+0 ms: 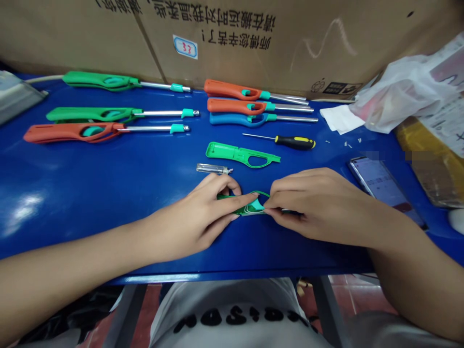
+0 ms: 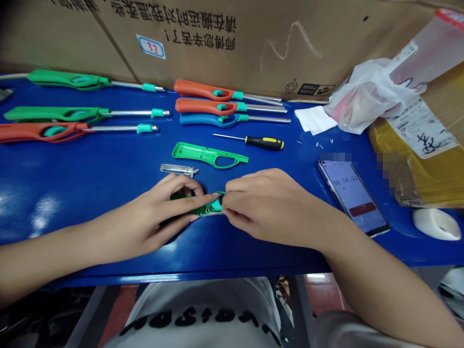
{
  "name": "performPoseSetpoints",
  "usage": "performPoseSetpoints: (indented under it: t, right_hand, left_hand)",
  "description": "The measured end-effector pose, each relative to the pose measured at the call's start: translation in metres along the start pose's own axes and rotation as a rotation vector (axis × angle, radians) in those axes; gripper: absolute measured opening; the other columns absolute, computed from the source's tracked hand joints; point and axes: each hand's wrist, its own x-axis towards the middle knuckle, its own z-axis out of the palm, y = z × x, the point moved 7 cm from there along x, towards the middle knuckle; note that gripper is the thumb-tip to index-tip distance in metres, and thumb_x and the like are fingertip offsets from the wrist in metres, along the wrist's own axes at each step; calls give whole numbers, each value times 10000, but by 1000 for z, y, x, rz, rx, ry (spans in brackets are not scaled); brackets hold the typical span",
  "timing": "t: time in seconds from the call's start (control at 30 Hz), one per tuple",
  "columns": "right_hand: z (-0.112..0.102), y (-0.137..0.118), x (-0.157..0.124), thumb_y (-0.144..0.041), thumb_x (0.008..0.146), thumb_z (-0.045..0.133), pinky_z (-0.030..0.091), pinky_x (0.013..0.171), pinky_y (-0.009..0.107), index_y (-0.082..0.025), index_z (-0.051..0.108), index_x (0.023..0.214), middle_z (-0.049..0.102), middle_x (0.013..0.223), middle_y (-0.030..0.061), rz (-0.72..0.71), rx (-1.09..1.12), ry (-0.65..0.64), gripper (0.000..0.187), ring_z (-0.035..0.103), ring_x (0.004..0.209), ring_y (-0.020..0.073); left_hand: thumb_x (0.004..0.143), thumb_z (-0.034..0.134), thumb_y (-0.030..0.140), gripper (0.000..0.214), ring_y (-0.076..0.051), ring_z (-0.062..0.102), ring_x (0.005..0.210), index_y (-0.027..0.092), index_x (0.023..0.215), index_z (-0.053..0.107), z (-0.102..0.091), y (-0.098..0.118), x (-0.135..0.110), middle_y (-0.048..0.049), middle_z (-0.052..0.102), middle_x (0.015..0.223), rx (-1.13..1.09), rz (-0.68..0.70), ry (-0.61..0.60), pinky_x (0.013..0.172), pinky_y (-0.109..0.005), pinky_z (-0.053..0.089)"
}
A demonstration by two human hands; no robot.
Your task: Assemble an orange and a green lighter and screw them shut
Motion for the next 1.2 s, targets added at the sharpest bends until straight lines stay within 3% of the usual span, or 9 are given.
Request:
performPoseSetpoints:
  t: [0.27,0.6,0.8,0.9,1.03,1.2]
  right_hand:
    - [3,0,1,-209,1015,512,353,646,290,-212,683,809,626,746,-7,13,-1,-13,269,579,698,138]
    - [5,-8,-1,-147,1016,471,325,648,310,-184,656,840,616,791,24,-116,-171,24,258,557,735,178]
    - [9,-9,0,-137,1000,492,320,630,315,-182,656,792,600,755,17,-103,-175,13,268,538,691,172]
    - [10,-3,1,-157,1005,498,330,635,308,-188,691,835,622,776,12,-12,-65,-13,260,569,718,163]
    - [11,13,4,-182,970,576,361,644,281,-212,752,862,687,836,-7,166,255,4,209,596,716,122]
    - [18,28,8,-247,889,667,359,572,273,-218,752,759,639,681,-37,376,505,14,158,511,587,97]
  left_hand:
    - [1037,458,162,432,-230,505,1157,249,1447,560,-2,1,0,-116,535,1225,8,-4,10,1031,-394,482]
    - [1033,471,157,424,-216,508,1147,214,1443,564,-2,1,0,-114,525,1219,3,8,25,1048,-369,467]
    - [1028,474,141,427,-224,500,1160,222,1437,567,-2,2,0,-114,523,1210,2,18,22,1045,-377,461]
    - [1031,465,138,428,-216,494,1154,223,1438,567,-2,2,0,-112,515,1207,3,17,15,1047,-371,454]
    - [1036,459,139,433,-208,494,1140,199,1454,558,-1,2,0,-115,514,1204,20,17,13,1044,-356,450]
    - [1036,452,145,441,-238,487,1156,176,1466,545,0,4,-1,-143,511,1234,106,47,1,1020,-386,466]
